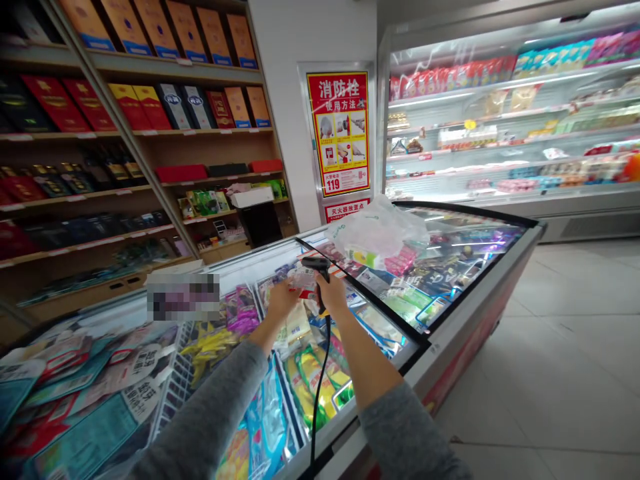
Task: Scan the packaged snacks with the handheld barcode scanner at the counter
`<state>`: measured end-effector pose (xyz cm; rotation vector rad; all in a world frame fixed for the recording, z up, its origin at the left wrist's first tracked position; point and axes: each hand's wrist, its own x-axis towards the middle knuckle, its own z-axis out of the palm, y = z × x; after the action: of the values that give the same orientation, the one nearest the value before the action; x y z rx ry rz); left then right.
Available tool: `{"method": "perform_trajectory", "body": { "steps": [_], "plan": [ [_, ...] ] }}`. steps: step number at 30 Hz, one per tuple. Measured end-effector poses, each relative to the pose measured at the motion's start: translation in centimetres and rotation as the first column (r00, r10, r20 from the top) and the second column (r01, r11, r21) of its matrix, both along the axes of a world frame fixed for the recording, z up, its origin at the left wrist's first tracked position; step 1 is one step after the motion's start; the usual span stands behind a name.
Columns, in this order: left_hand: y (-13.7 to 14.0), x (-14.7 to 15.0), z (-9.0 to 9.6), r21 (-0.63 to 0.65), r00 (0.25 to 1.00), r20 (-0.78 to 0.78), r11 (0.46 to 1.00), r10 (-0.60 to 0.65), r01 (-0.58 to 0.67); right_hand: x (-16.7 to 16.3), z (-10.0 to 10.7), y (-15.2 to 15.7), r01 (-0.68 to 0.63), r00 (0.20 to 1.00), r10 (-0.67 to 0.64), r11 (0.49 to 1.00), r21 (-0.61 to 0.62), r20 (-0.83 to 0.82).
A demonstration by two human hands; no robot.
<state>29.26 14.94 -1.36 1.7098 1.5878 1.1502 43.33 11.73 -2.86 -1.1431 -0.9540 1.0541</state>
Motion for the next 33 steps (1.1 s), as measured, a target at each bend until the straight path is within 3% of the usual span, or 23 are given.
{"method": "perform_trajectory", "body": {
  "steps": [2, 5, 8, 11, 15, 17, 21, 26, 30, 33],
  "plan": [
    [-1.5, -1.7, 1.6, 0.021, 0.973, -0.232, 1.0, -0.007, 0.012, -0.4, 0.2, -0.6, 0.049, 0.998, -0.05, 0.999, 0.025, 0.034],
    [-3.9, -6.4, 3.9, 0.026, 0.874, -0.482, 0.996, -0.058, 0.081, -1.5, 0.6, -1.8, 0.01, 1.0, -0.01, 1.0, 0.029, -0.011],
    [-6.6, -13.3, 5.8, -0.066, 0.818, -0.567, 0.995, -0.1, 0.077, -3.9, 1.0, -3.0, -0.116, 0.99, 0.115, 0.993, 0.0, -0.077],
    [-9.6, -21.0, 7.4, -0.147, 0.755, -0.654, 0.987, -0.043, -0.071, -7.9, 1.5, -4.5, -0.259, 0.962, 0.254, 0.965, -0.036, -0.103],
    [-14.5, -29.1, 8.8, -0.215, 0.643, -0.765, 0.956, -0.038, -0.199, -14.5, 2.6, -7.0, -0.475, 0.879, 0.473, 0.879, -0.035, -0.059],
    [-17.2, -31.8, 9.1, -0.234, 0.655, -0.755, 0.945, -0.028, -0.229, -17.4, 2.9, -8.3, -0.555, 0.831, 0.554, 0.831, -0.033, -0.047],
    [-22.8, -35.1, 8.7, -0.251, 0.743, -0.669, 0.944, -0.009, -0.214, -21.6, 3.0, -10.8, -0.652, 0.758, 0.651, 0.757, -0.052, -0.039],
    [-28.7, -36.3, 7.3, -0.346, 0.778, -0.626, 0.914, -0.057, -0.211, -24.6, 2.8, -13.7, -0.719, 0.692, 0.722, 0.69, -0.089, 0.006],
    [-30.8, -36.1, 5.7, -0.327, 0.781, -0.624, 0.904, 0.011, -0.274, -26.2, 2.9, -15.7, -0.791, 0.599, 0.799, 0.6, -0.118, 0.044],
    [-31.1, -36.0, 5.1, -0.326, 0.776, -0.628, 0.888, 0.054, -0.325, -27.2, 3.0, -16.7, -0.803, 0.574, 0.814, 0.581, -0.132, 0.09]
  ]
}}
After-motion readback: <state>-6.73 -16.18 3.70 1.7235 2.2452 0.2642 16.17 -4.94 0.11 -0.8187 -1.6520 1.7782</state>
